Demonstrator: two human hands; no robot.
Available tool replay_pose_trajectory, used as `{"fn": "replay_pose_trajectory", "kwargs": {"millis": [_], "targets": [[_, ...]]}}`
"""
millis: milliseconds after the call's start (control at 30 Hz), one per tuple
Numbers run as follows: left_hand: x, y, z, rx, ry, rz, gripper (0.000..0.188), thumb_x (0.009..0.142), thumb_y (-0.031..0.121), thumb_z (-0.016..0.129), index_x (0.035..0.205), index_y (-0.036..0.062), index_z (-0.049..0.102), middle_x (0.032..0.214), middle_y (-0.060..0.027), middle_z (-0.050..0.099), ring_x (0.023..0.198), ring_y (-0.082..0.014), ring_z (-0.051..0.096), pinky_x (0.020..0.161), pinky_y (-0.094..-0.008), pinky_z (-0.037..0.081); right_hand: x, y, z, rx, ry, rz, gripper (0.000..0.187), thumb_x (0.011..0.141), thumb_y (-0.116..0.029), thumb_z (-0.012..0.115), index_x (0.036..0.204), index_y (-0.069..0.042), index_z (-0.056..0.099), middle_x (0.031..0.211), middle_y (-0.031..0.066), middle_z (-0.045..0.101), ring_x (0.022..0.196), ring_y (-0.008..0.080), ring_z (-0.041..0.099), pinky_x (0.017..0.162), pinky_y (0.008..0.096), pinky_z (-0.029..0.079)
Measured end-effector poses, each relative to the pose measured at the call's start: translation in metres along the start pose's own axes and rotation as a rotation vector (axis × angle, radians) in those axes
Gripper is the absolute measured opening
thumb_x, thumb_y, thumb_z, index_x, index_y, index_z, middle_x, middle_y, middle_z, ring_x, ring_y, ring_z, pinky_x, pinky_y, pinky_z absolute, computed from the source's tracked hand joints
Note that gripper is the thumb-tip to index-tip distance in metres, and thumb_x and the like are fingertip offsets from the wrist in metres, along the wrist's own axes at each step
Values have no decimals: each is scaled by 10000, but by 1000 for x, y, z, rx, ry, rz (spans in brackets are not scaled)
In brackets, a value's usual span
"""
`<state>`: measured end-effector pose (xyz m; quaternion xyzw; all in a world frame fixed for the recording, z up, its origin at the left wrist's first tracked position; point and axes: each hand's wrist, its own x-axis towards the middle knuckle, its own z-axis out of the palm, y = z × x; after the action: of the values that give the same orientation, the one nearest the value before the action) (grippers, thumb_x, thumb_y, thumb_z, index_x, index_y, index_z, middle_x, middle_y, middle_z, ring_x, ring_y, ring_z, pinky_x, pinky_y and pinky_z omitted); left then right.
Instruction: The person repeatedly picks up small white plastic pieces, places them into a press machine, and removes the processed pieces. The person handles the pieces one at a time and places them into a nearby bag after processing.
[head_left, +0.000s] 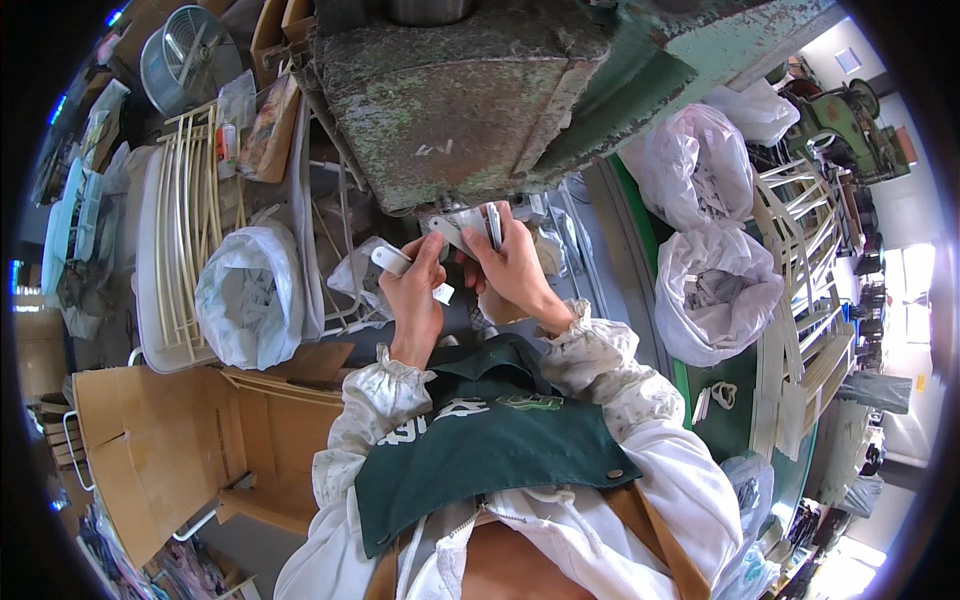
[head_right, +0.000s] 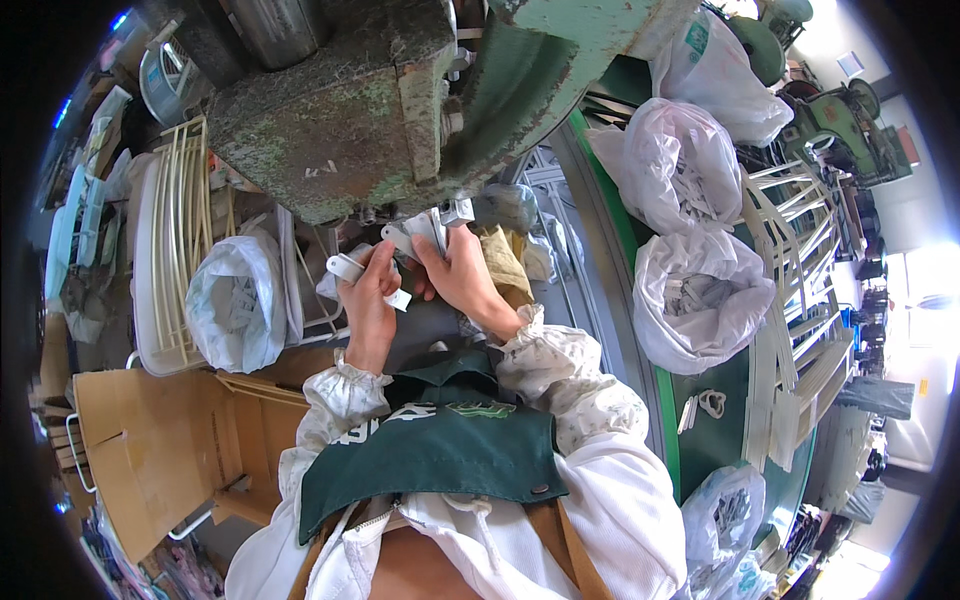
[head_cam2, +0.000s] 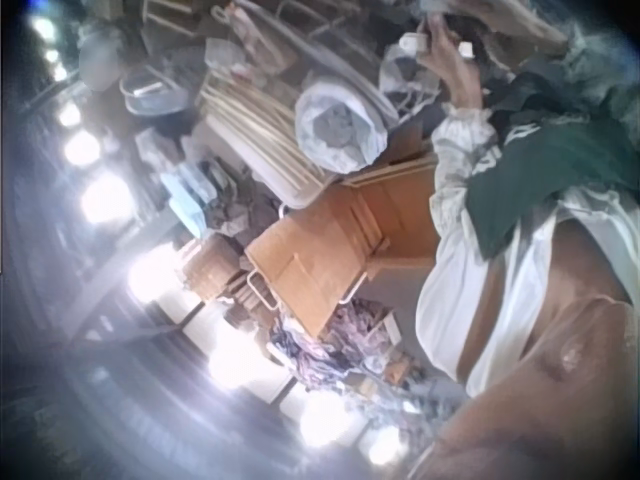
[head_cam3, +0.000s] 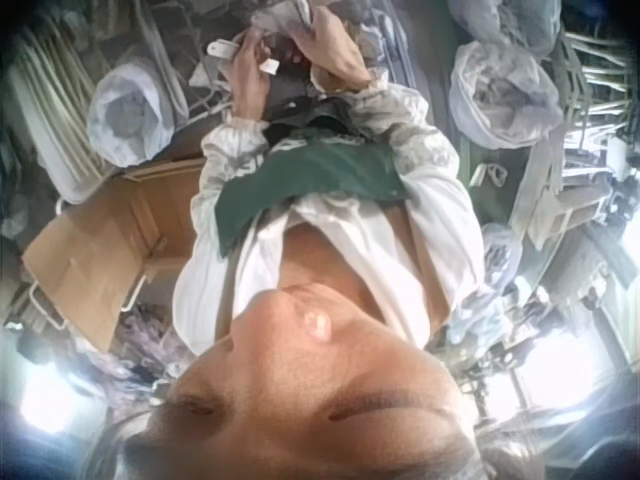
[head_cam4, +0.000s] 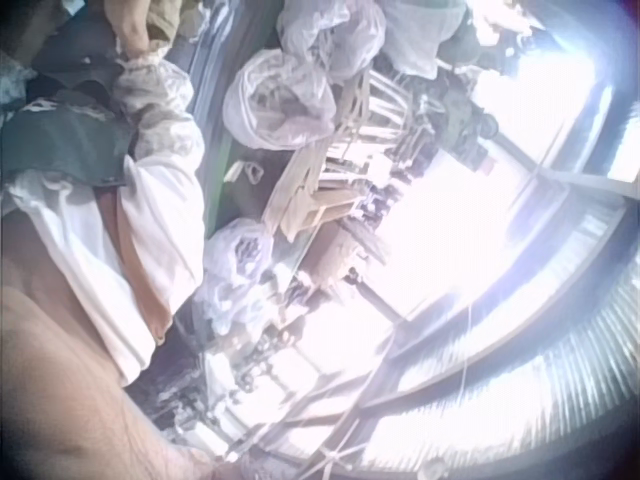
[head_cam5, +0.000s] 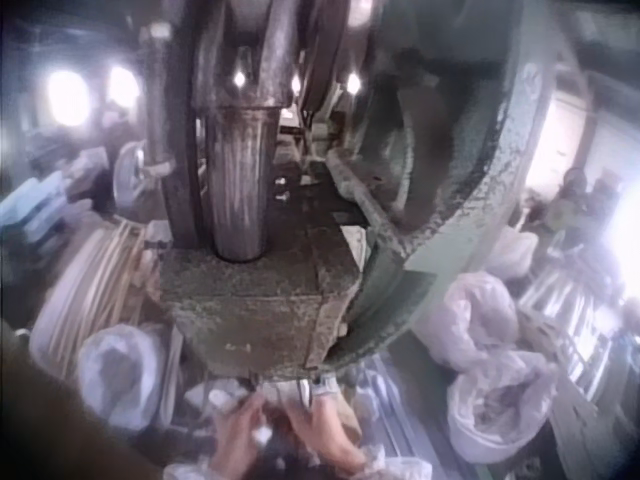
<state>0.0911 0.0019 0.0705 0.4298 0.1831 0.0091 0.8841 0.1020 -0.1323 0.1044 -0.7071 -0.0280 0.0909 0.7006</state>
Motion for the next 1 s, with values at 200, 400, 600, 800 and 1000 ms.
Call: {"fn": "replay_pose_trajectory", "kwargs": {"millis": [200,400,600,800,1000], "targets": [[13,0,4,142,1,-17,180,809,128,724,687,34,631,576,47,508,478,-30,403,443,-209,286,11,9,2,-113,13,-61,202,958,-108,508,1023,40,387,715,105,618,531,148,619,437,270,494],[19,2,7,177,-8,-90,230,808,104,717,647,100,553,546,70,437,439,-20,332,421,-212,231,44,62,-62,-127,127,4,241,834,58,500,1062,27,431,856,227,624,774,375,649,713,404,516],[16,-15,-23,-181,-236,-385,191,930,170,561,1028,9,532,742,2,463,604,-69,411,523,-218,318,162,222,-71,-875,185,-705,323,767,-294,669,995,-68,641,920,124,665,857,353,621,745,446,493],[-29,-7,-53,-138,-144,-508,347,998,248,426,1195,-32,481,985,-136,590,903,-243,618,789,-354,532,197,268,-55,-1168,74,-624,378,880,-151,475,1237,-56,554,1275,171,548,1183,342,508,990,437,400],[-42,-6,-76,-20,-258,-436,329,991,218,454,1204,-28,499,1037,-167,613,940,-265,636,854,-393,534,204,256,-53,-1269,-13,-644,335,838,-116,515,1158,-61,597,1146,153,562,1079,310,507,922,424,381]]}}
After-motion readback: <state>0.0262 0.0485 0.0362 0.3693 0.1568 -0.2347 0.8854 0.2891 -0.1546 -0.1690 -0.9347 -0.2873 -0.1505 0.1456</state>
